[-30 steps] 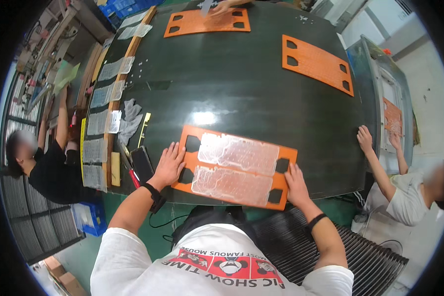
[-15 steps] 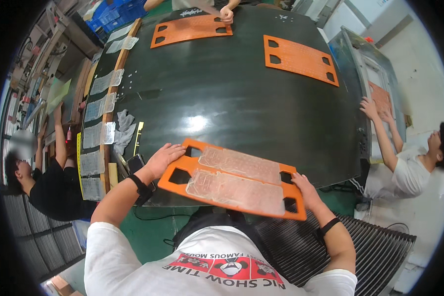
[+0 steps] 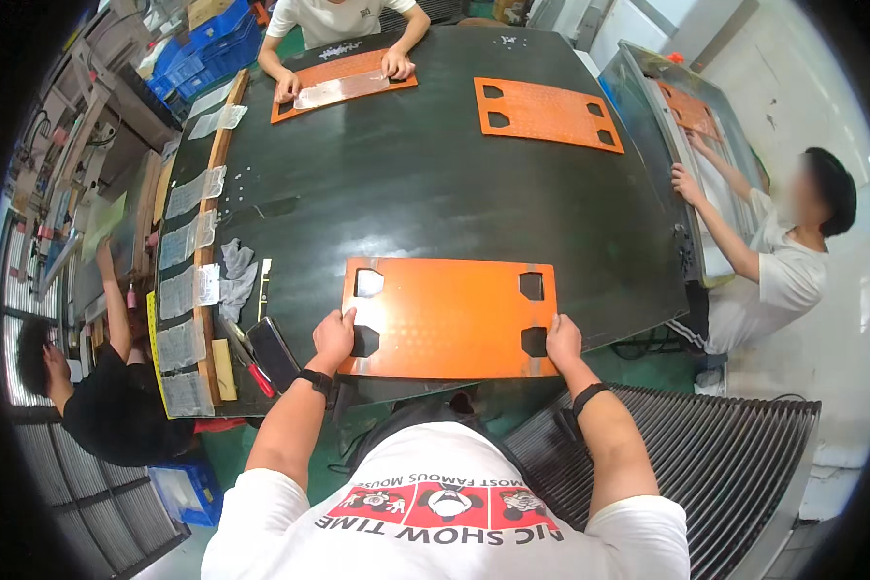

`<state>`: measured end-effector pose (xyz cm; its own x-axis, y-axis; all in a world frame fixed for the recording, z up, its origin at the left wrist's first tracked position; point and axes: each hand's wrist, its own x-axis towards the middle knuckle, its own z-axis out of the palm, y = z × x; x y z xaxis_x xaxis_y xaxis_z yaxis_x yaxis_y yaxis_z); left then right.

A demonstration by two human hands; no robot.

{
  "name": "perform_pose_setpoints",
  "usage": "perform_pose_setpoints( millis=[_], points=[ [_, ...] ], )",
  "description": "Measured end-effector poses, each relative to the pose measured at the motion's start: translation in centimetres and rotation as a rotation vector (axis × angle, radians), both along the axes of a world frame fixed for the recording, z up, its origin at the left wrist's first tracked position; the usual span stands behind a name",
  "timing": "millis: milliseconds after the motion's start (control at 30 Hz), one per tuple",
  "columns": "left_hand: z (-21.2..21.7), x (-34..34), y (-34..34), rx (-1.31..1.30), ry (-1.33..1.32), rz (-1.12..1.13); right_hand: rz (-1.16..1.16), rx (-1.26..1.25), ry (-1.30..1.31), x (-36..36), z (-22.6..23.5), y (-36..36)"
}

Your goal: The worker is placing metal mesh sheets onto orange frames and then loading them into a large drying rack on a production line.

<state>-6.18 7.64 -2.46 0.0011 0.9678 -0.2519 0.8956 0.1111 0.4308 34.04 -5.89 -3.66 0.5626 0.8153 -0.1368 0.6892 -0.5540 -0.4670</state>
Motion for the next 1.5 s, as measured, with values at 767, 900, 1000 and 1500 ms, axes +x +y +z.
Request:
perform_pose_setpoints(
  millis=[767, 900, 1000, 1500],
  points=[
    [18.0, 3.5, 0.4, -0.017, -1.217, 0.191, -0.104, 0.549, -0.023, 2.3, 13.2, 1.8],
    [18.8, 6.7, -1.2, 0.576, -1.179, -0.405, -0.029, 0.658, 0.802, 0.4, 18.3, 1.3],
    [21.0, 11.9, -1.5, 1.03, -0.855, -1.087, -0.003, 0.767, 1.65, -4.2, 23.4, -1.5],
    [7.7, 1.9, -5.5, 0.326, -0.344, -0.359, -0.593, 0.923, 1.495, 11.6, 6.5, -1.5]
  ],
)
